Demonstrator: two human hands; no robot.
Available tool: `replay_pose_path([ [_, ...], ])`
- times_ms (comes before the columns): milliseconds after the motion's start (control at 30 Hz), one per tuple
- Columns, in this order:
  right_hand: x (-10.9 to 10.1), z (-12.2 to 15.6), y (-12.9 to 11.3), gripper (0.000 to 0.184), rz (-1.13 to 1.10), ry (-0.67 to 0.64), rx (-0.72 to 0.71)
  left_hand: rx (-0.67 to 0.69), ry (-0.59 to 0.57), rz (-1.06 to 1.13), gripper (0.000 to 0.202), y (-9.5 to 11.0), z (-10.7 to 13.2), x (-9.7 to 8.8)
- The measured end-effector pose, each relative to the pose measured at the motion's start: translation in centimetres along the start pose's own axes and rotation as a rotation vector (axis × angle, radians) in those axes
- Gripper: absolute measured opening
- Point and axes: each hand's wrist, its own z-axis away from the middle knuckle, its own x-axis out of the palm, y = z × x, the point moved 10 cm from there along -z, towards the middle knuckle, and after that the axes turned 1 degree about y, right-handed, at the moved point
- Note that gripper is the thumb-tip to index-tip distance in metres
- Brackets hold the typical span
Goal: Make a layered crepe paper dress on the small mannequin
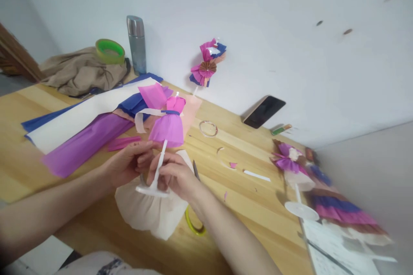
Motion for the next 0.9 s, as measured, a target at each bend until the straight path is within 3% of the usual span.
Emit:
replay_pose_path([
  [133, 0.5, 0.1, 0.2, 0.013, 0.137, -0.005, -0.014, -0.019, -0.042, 0.079, 0.022, 0.0, 0.7, 0.9],
  [233, 0.7, 0.2, 0.3, 0.011, 0.216, -0.015, -0.023, -0.012, -0.022, 0.117, 0.034, 0.1, 1.2, 1.0],
  [533, 0.4, 0.4, 0.4, 0.017, 0.343, 0.015, 0.01, 0.019, -0.067, 0.133, 0.049, -0.3, 1.3, 1.3],
  [900, 0.8, 0.6, -0.9, 0.014, 0.41, 0.073, -0.038, 0.029, -0.096, 0.149, 0.048, 0.3, 1.9, 1.7],
])
